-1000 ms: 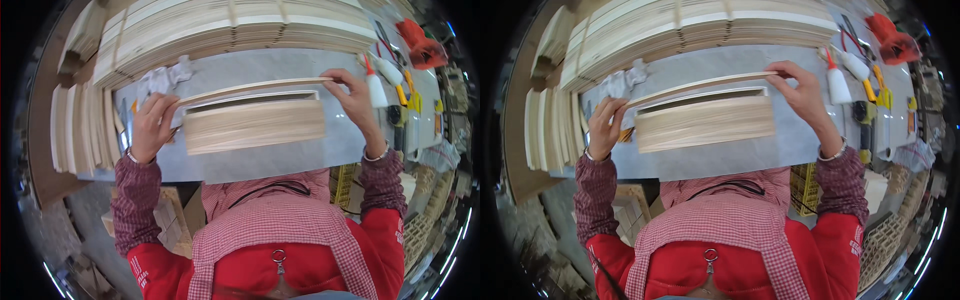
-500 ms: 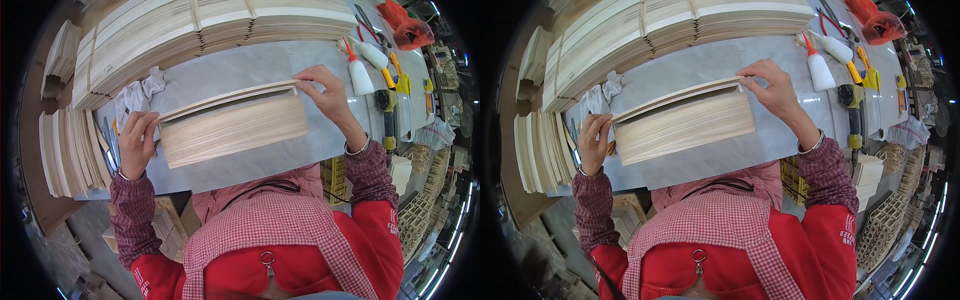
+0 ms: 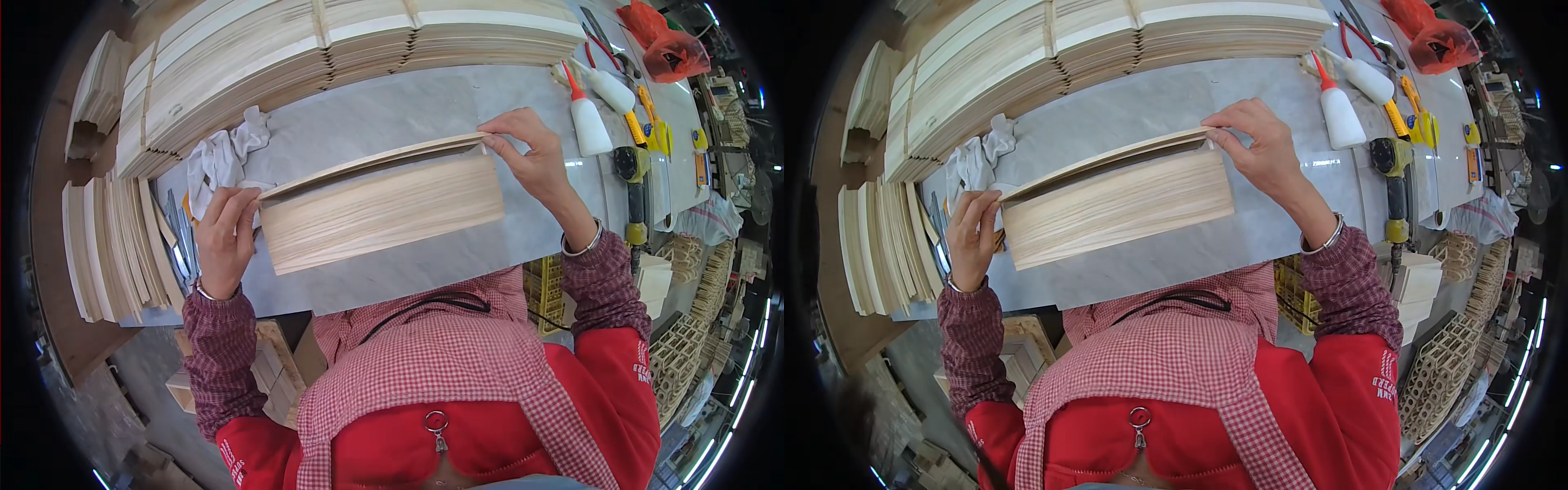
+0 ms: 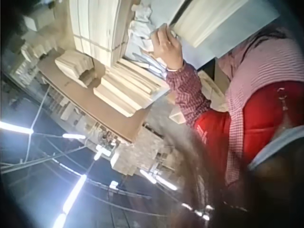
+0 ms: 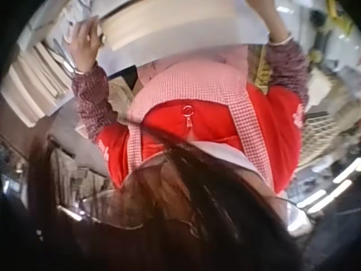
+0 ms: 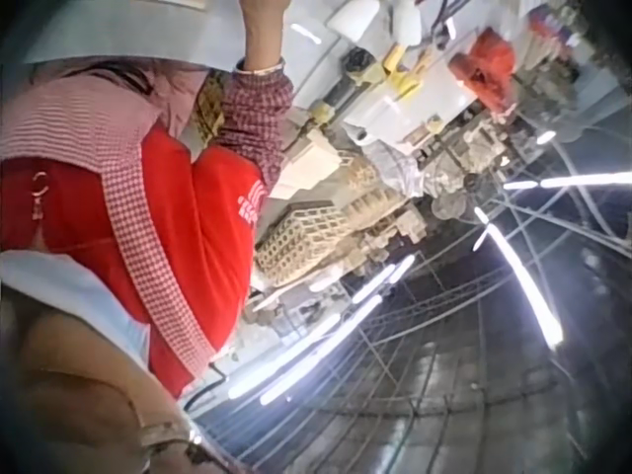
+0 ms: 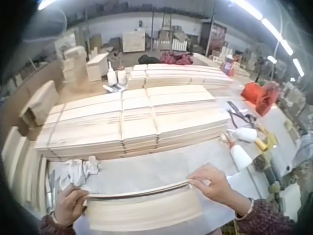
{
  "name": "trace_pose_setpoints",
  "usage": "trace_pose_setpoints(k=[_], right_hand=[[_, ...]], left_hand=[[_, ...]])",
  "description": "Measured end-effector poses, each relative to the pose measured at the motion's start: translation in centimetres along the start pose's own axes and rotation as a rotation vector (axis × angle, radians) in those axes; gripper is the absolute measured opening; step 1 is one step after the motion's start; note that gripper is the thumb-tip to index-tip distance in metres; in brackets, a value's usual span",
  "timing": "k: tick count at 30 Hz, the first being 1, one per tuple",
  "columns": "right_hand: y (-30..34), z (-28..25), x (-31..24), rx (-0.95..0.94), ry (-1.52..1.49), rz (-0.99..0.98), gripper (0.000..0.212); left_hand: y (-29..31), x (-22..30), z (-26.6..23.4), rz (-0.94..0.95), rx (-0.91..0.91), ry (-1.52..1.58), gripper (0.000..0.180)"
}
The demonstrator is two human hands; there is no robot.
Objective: Apply glue and use a pneumatic nailer to assemble components into wooden boxes.
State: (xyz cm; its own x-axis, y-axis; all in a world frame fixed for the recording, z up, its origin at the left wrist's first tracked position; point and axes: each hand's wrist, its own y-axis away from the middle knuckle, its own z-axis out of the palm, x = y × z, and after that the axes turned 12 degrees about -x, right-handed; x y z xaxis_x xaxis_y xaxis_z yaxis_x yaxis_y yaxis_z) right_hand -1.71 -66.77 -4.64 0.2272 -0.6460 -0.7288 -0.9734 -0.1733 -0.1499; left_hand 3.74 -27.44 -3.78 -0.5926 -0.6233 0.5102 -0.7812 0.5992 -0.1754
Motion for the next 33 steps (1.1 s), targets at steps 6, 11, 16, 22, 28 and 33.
trace_pose_setpoints(k=[6, 11, 16, 22, 28, 33], right_hand=[[0.1, 0.0, -0.1, 0.018, 0.078, -0.048, 0.012], [0.2, 0.1, -0.3, 0.032, 0.037, -0.027, 0.012], [0.3, -0.1, -1.3, 0.043, -0.233, 0.152, 0.010], [0.6, 0.4, -1.0, 0.049, -0.333, 0.275, 0.008], [0.8, 0.4, -0.9, 0.012, -0.318, 0.348, 0.007], [0.9, 0.5, -0.8, -0.002, -0.279, 0.359, 0.008]], left_hand=[[0.2, -0.2, 0.2, 0.016, 0.038, -0.066, 0.015], [0.1, -0.2, 0.1, 0.012, 0.038, -0.054, 0.013], [0.4, 0.0, 0.4, -0.212, 0.028, 0.359, 0.010], [0.3, 0.1, 0.9, -0.388, 0.076, 0.664, 0.011], [0.2, 0.0, 1.0, -0.446, 0.056, 0.658, 0.011], [0.3, -0.2, 1.2, -0.448, 0.041, 0.593, 0.012]])
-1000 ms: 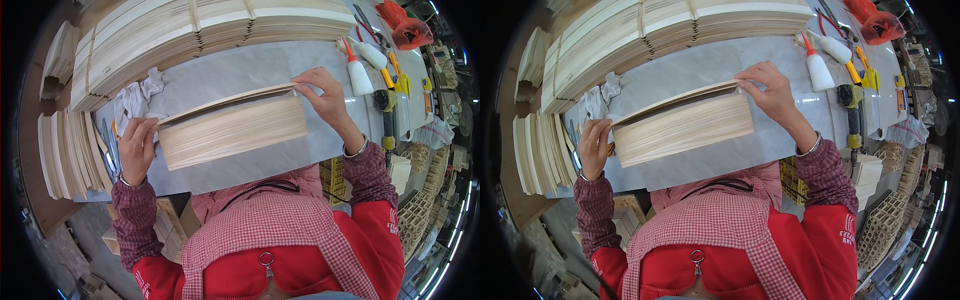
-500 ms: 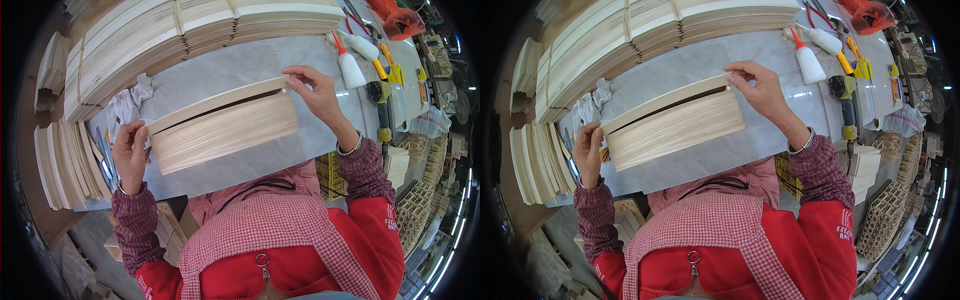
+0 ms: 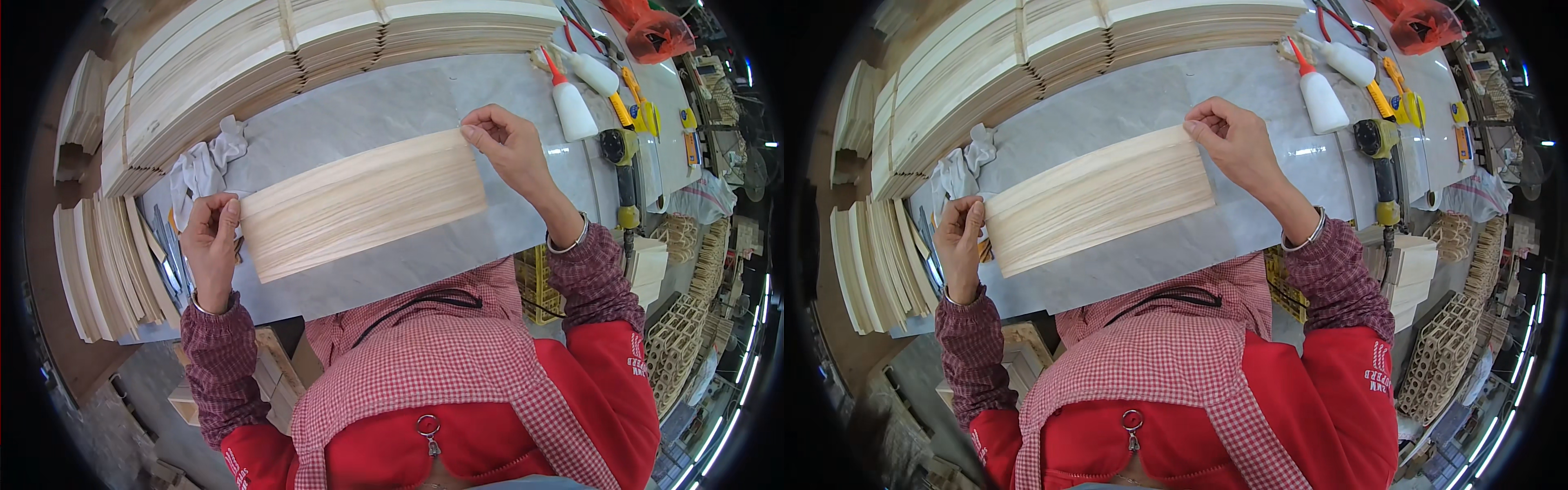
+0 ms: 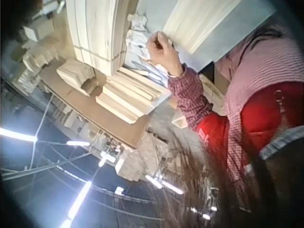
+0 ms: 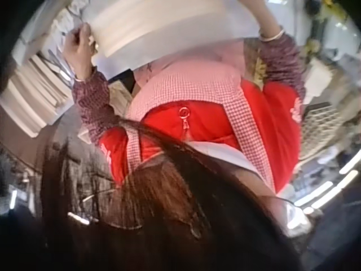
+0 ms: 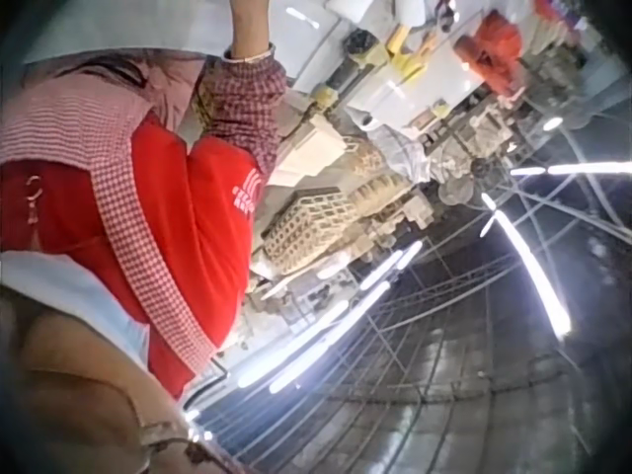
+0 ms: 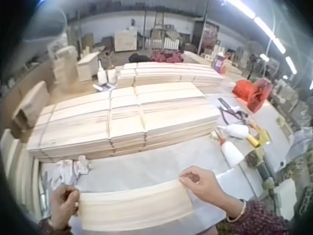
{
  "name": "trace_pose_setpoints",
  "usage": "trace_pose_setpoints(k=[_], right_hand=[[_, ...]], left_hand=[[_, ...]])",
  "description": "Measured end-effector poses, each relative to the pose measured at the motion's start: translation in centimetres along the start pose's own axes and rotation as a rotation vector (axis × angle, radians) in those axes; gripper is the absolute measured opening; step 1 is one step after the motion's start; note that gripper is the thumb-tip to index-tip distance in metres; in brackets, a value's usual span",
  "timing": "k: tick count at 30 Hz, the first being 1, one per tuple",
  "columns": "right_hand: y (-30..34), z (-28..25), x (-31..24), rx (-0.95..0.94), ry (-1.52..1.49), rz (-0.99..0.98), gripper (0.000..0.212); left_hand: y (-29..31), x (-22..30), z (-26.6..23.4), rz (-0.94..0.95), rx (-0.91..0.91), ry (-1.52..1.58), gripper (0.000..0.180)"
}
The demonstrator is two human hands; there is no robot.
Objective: Apply glue and use a pneumatic nailer to assemble components into wooden boxes.
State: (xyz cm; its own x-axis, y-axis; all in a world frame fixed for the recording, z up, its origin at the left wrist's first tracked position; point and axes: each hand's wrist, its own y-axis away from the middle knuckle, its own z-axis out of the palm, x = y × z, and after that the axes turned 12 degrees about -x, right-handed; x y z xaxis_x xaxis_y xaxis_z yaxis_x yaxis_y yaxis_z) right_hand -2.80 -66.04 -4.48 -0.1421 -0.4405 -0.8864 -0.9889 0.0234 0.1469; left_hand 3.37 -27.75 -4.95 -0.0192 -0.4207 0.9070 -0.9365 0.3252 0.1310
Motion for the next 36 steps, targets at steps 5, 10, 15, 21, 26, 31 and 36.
trace_pose_setpoints(k=[5, 10, 15, 21, 26, 31, 36], right_hand=[[-0.1, 0.3, -0.2, -0.016, -0.006, 0.002, 0.011], [0.4, 0.1, 0.8, 0.039, 0.022, 0.020, 0.018], [2.8, 0.5, -0.5, 0.031, -0.078, 0.071, 0.024], [3.8, 0.8, 0.1, -0.037, -0.025, 0.027, 0.025], [3.8, 1.1, -0.1, -0.028, -0.003, 0.005, 0.027], [4.2, 1.4, -0.5, 0.049, 0.059, 0.068, 0.029], [4.1, 2.1, -0.5, 0.082, 0.091, 0.077, 0.027]], left_hand=[[0.3, 0.0, 0.0, -0.004, 0.018, 0.024, 0.013], [1.2, 0.1, 0.3, -0.024, 0.083, 0.062, 0.020], [3.2, -1.2, 1.6, 0.132, 0.140, -0.119, 0.024], [4.7, -0.5, 3.0, 0.145, 0.206, -0.267, 0.025], [4.7, -0.7, 3.0, 0.178, 0.227, -0.301, 0.026], [4.3, -0.8, 3.1, 0.207, 0.180, -0.251, 0.026], [4.6, -0.8, 2.9, 0.191, 0.172, -0.280, 0.027]])
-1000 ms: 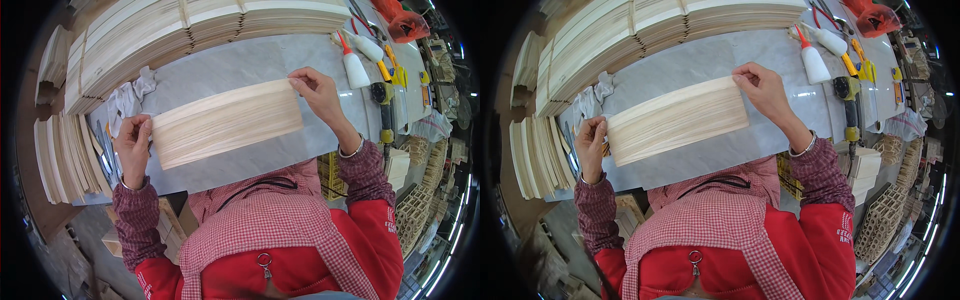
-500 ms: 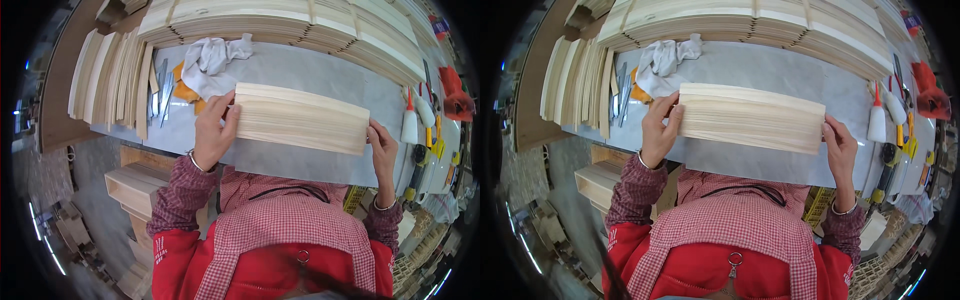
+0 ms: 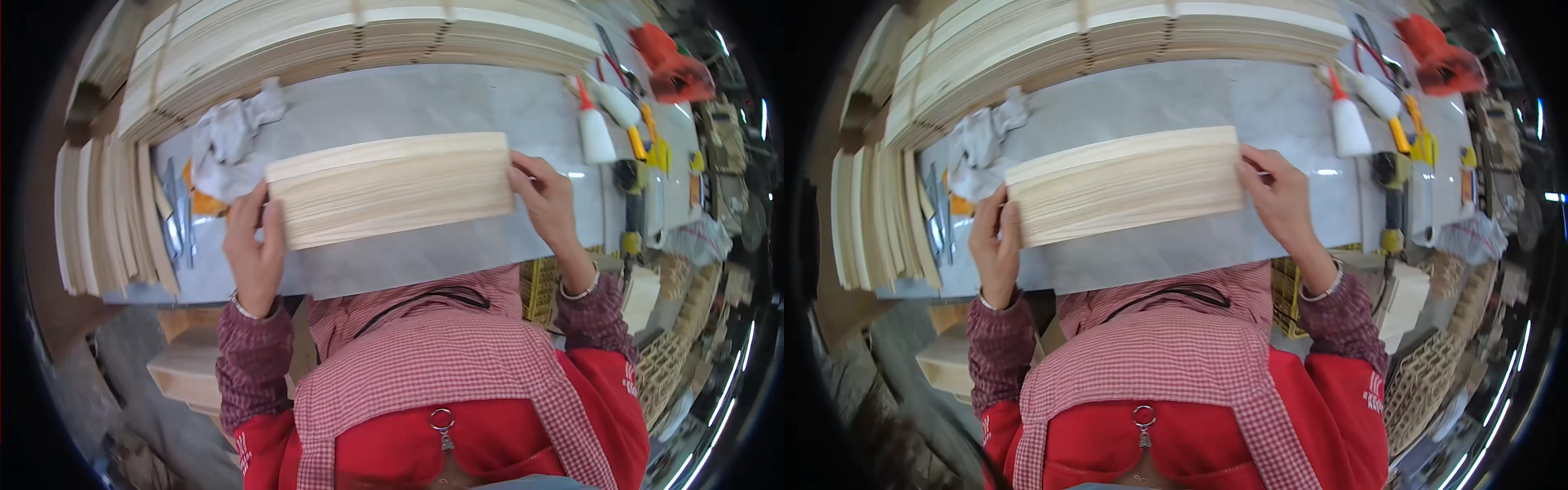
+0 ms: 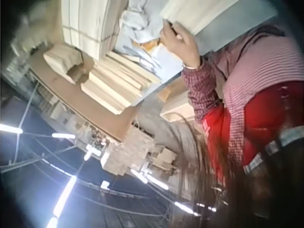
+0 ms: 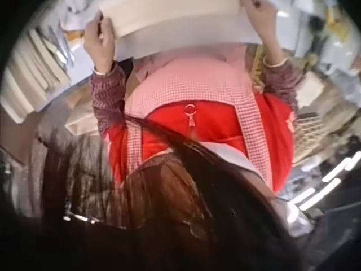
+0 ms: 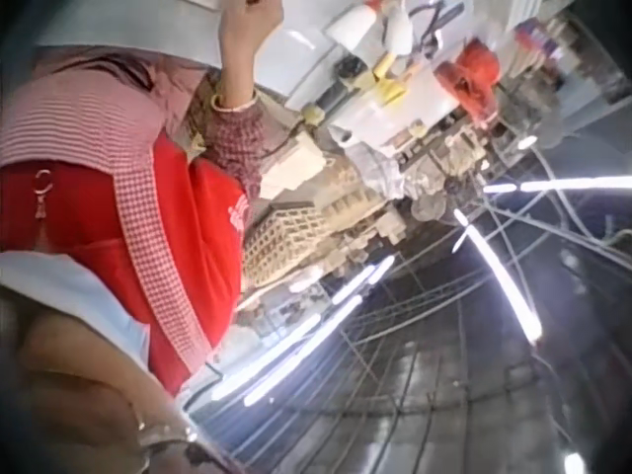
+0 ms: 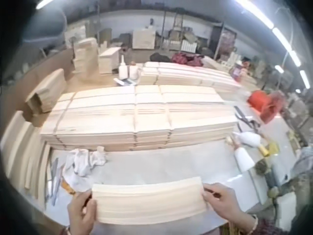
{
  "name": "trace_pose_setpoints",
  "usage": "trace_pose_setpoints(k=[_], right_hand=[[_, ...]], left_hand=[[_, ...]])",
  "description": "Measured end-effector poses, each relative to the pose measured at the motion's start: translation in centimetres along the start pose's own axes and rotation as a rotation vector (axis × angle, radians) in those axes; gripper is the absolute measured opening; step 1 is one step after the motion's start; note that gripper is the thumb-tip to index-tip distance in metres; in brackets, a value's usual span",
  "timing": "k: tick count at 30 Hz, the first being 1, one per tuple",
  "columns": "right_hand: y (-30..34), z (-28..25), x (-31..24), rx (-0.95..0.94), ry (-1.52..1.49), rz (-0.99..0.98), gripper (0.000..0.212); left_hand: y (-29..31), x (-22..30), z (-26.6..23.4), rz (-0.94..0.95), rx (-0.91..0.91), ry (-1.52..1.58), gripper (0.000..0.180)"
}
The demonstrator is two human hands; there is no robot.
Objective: Apply glue and use a pneumatic nailer to assemble components into wooden boxes.
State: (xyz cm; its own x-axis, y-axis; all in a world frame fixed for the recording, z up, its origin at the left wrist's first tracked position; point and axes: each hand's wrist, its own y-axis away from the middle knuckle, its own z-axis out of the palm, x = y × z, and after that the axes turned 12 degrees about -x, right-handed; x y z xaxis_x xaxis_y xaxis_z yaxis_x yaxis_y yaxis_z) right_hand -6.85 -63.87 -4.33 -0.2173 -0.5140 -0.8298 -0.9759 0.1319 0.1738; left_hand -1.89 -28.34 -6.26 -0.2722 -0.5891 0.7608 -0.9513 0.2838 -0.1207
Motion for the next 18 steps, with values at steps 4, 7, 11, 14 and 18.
trace_pose_setpoints(k=[4, 7, 11, 14, 18], right_hand=[[0.2, 0.2, -0.2, 0.008, -0.053, -0.044, 0.026], [0.4, 0.0, -0.3, 0.010, -0.079, -0.058, 0.027], [0.5, 0.0, -0.2, -0.008, -0.042, -0.069, 0.025], [0.5, -0.4, 0.0, -0.050, -0.026, -0.041, 0.027], [-0.1, -1.8, -0.1, -0.152, -0.008, 0.022, 0.038]], left_hand=[[0.0, 0.2, -0.1, -0.026, -0.029, -0.004, 0.028], [-0.1, 0.1, 0.0, -0.059, -0.060, 0.013, 0.028], [-0.1, 0.1, 0.0, -0.060, -0.076, -0.001, 0.029], [0.1, -0.1, -0.3, -0.076, -0.097, -0.001, 0.030], [-0.3, 0.3, -0.6, -0.105, -0.115, 0.011, 0.034]])
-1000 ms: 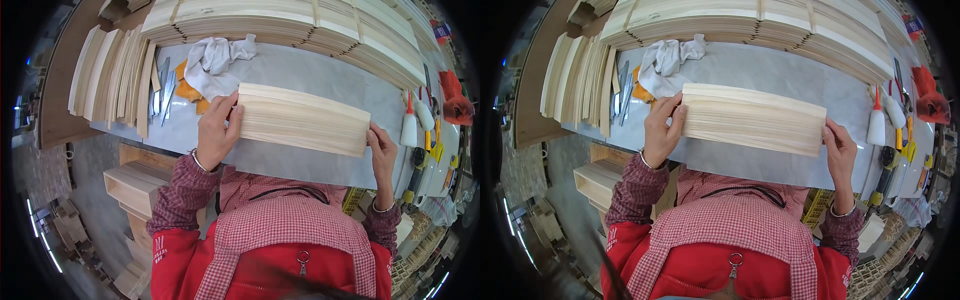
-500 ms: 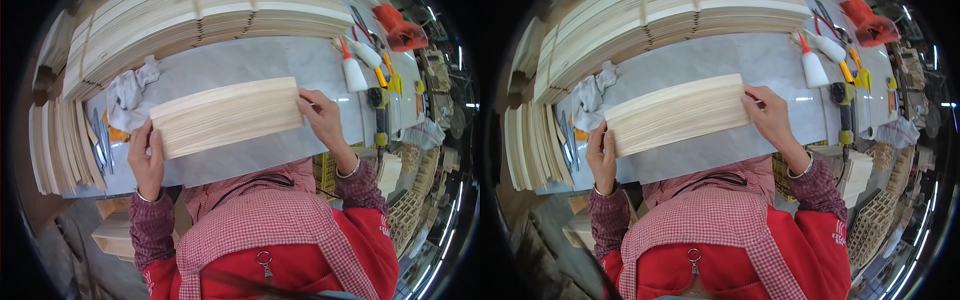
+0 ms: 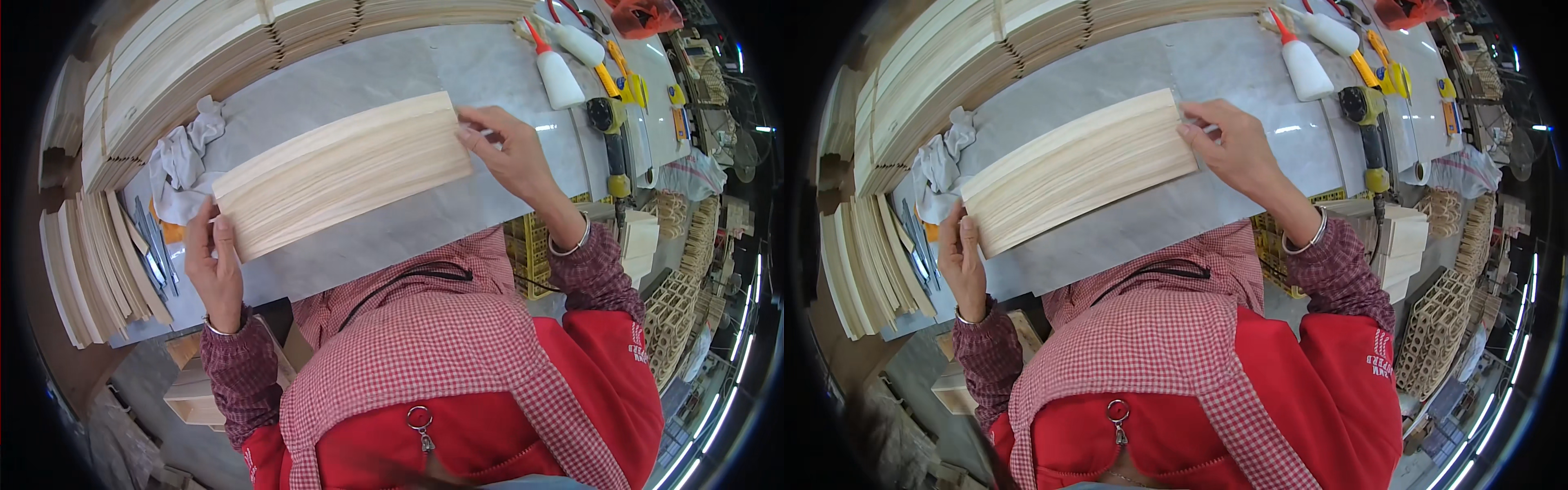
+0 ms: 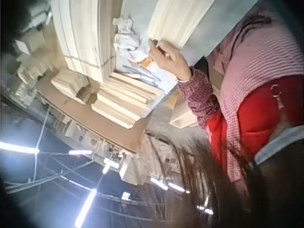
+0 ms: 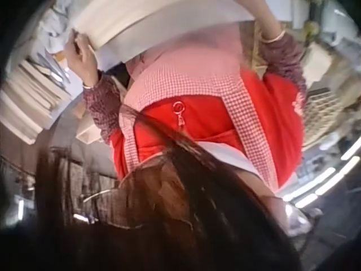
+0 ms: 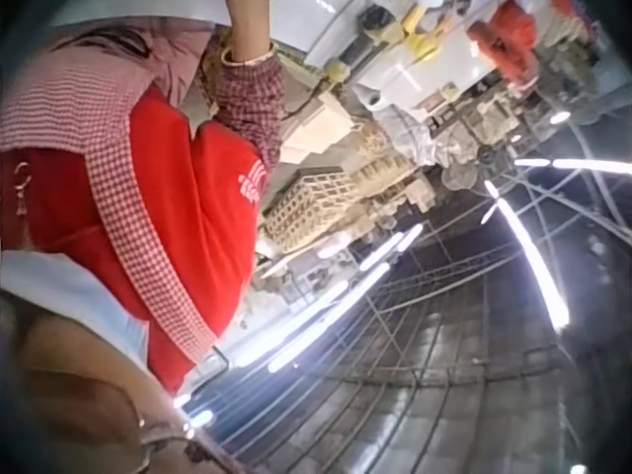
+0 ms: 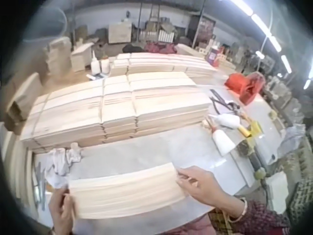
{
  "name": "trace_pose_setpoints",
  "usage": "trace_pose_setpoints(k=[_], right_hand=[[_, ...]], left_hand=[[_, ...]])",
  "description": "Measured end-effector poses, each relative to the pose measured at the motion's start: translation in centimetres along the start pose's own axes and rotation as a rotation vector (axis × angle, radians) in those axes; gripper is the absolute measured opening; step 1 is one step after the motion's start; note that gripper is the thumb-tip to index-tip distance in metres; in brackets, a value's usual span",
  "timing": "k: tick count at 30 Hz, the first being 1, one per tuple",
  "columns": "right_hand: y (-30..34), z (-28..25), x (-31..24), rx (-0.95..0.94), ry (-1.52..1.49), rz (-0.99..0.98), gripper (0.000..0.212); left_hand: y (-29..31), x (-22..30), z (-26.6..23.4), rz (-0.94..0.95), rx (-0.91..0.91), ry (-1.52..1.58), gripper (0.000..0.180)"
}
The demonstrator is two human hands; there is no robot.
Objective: Apply glue and use a pneumatic nailer to assemble components into wooden boxes.
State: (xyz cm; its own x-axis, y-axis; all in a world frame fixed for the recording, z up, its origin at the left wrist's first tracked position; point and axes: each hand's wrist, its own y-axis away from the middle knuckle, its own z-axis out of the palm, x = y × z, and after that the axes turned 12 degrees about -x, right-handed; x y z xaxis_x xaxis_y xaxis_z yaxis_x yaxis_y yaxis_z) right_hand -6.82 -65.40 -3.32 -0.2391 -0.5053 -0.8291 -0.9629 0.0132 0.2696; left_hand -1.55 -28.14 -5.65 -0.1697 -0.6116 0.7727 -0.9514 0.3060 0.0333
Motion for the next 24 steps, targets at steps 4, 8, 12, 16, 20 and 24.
trace_pose_setpoints(k=[4, 8, 12, 16, 20, 24], right_hand=[[-0.2, -1.8, -0.2, 0.035, 0.507, -0.456, 0.066], [-1.3, -1.9, -1.3, -0.129, 0.803, -0.552, 0.086], [-2.3, -1.3, -1.1, -0.206, 0.963, -0.598, 0.096], [-2.8, -0.8, -0.7, -0.243, 1.011, -0.585, 0.098], [-3.0, -0.7, -0.5, -0.281, 0.978, -0.528, 0.097], [-3.1, -0.7, -0.6, -0.302, 0.959, -0.530, 0.095]], left_hand=[[-0.5, 1.9, -0.7, 0.221, 0.082, -0.284, 0.048], [-2.4, 6.3, 2.1, 0.483, -0.163, -0.407, 0.077], [-4.2, 8.3, 5.5, 0.569, -0.294, -0.501, 0.088], [-4.6, 7.9, 7.1, 0.568, -0.331, -0.545, 0.089], [-4.8, 7.7, 7.6, 0.565, -0.364, -0.586, 0.089], [-4.9, 7.5, 7.6, 0.568, -0.373, -0.499, 0.087]])
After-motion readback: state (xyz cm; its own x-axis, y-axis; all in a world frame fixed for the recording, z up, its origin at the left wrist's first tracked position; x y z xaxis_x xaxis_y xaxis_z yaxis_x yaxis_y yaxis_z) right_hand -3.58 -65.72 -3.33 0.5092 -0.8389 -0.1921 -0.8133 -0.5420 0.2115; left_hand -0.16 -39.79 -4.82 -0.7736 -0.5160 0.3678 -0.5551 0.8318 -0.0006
